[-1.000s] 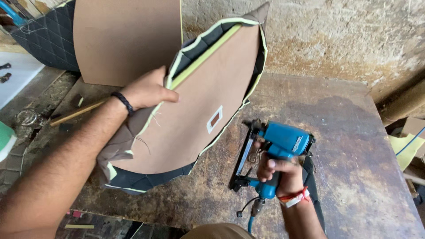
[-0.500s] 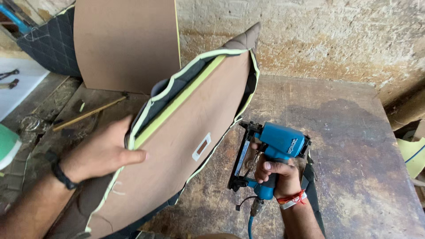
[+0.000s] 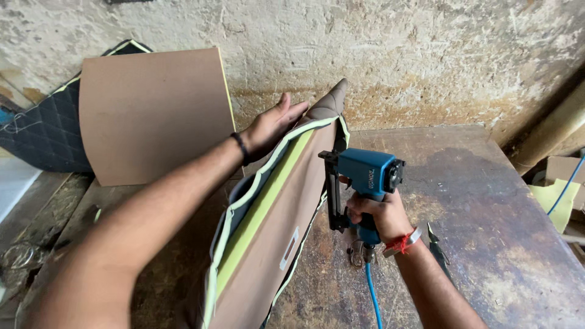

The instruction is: The person attaches a brown quilted fabric cover to a curved wooden board using a pneumatic staple gun. They repeatedly fold the fabric edges, staple them to the board, and trim excess fabric with shears.

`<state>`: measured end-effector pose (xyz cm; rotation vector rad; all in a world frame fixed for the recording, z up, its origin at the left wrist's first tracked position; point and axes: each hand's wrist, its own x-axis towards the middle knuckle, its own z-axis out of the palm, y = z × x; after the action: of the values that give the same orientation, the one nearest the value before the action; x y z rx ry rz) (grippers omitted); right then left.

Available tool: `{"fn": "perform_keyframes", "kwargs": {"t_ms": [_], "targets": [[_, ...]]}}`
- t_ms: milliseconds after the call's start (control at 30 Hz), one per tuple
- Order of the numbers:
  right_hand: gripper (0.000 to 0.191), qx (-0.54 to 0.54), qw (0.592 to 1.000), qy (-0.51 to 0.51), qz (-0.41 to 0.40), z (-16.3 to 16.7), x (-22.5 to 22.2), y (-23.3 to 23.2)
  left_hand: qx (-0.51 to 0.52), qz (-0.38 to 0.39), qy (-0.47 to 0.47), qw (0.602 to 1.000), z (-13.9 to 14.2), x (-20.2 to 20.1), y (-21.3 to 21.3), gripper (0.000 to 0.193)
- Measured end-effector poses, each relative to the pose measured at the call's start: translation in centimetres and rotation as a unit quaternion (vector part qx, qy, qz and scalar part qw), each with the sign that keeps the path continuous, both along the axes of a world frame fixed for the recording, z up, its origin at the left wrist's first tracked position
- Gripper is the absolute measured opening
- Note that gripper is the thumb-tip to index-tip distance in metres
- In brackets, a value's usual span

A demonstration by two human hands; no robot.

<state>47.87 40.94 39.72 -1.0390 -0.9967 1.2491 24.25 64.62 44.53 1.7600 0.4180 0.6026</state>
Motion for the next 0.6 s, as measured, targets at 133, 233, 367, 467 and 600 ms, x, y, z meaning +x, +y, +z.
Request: {"fn": "perform_keyframes", "kwargs": {"t_ms": [133, 233, 367, 467, 600], "targets": [[0.048, 0.005, 0.998, -0.067, 0.019, 0.9, 0.1, 1.4, -0.175, -0.012, -0.086, 0.981, -4.8, 5.0, 5.4, 0.088], [0.046, -0.017, 0.973, -0.227, -0.031, 1.1, 0.0, 2.2, -0.147, -0.032, -0.106, 0.983, -6.6, 5.5, 5.9, 0.081], [0.034, -0.014, 0.960, -0.279, 0.000, 0.9, -0.8, 3.7, -0.036, 0.037, 0.056, 0.997, -5.3, 4.3, 4.8, 0.083], [0.044, -0.005, 0.980, -0.198, 0.017, 0.4, -1.0, 5.1, 0.155, 0.079, 0.230, 0.958, -2.5, 4.4, 4.7, 0.086], [0.050, 0.007, 0.986, -0.152, 0.070, 0.1, 0.7, 8.4, 0.174, 0.132, 0.319, 0.922, -0.1, 4.3, 3.9, 0.093]]}}
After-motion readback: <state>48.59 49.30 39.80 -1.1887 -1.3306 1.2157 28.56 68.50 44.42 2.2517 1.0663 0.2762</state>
